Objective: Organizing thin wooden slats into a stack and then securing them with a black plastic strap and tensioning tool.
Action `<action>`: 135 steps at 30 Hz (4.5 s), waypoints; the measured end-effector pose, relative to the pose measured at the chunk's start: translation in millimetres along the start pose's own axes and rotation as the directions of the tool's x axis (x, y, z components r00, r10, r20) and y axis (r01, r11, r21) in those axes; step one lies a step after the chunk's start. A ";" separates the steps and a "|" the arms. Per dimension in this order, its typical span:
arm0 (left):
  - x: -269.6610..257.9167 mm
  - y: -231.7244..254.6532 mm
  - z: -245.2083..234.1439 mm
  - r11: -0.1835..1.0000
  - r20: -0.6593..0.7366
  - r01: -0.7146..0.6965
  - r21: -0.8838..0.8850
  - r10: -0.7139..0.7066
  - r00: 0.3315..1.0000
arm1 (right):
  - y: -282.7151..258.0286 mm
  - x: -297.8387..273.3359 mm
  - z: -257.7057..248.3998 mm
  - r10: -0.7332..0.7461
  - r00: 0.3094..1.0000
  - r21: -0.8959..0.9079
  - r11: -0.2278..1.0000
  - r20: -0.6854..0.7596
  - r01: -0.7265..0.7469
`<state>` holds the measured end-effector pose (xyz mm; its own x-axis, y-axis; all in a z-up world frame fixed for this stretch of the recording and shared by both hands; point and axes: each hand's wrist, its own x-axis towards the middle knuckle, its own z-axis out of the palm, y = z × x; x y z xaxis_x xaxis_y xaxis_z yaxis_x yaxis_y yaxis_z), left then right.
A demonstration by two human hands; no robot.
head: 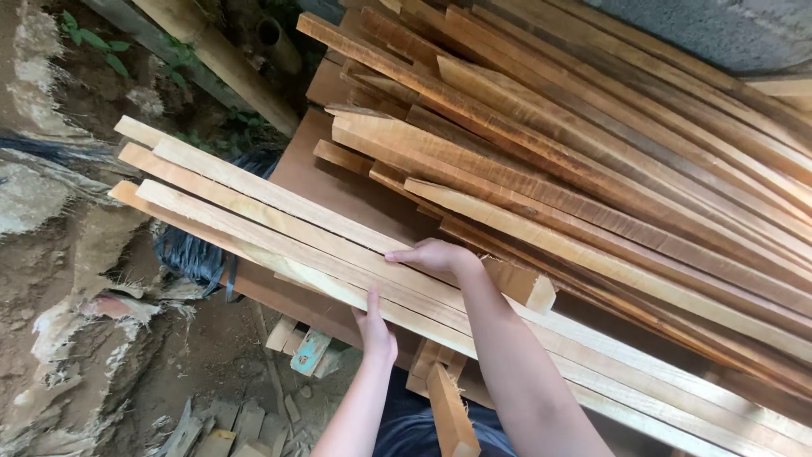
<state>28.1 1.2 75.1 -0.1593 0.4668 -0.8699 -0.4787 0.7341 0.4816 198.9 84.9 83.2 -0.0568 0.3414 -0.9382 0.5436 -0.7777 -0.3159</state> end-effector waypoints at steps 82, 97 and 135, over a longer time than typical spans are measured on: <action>46.7 6.0 -85.5 0.899 0.084 0.407 -0.159 -0.399 0.913 | 16.0 -13.7 -1.1 -0.012 0.999 -0.173 0.985 -0.031 0.007; 13.7 -20.0 -5.8 0.890 0.073 0.446 -0.097 -0.441 0.895 | 35.8 23.5 6.4 -0.061 0.996 -0.198 0.979 -0.066 0.047; -151.3 -284.0 178.9 -0.538 0.696 -0.843 0.010 -0.602 0.391 | 429.2 -182.8 148.7 0.515 0.765 0.603 -0.487 -0.386 0.632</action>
<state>342.6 -189.7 88.9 0.8268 0.0844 -0.5561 0.3999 -0.7835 0.4756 318.1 -389.8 98.1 0.5598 0.0642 -0.8261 -0.8055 0.2759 -0.5244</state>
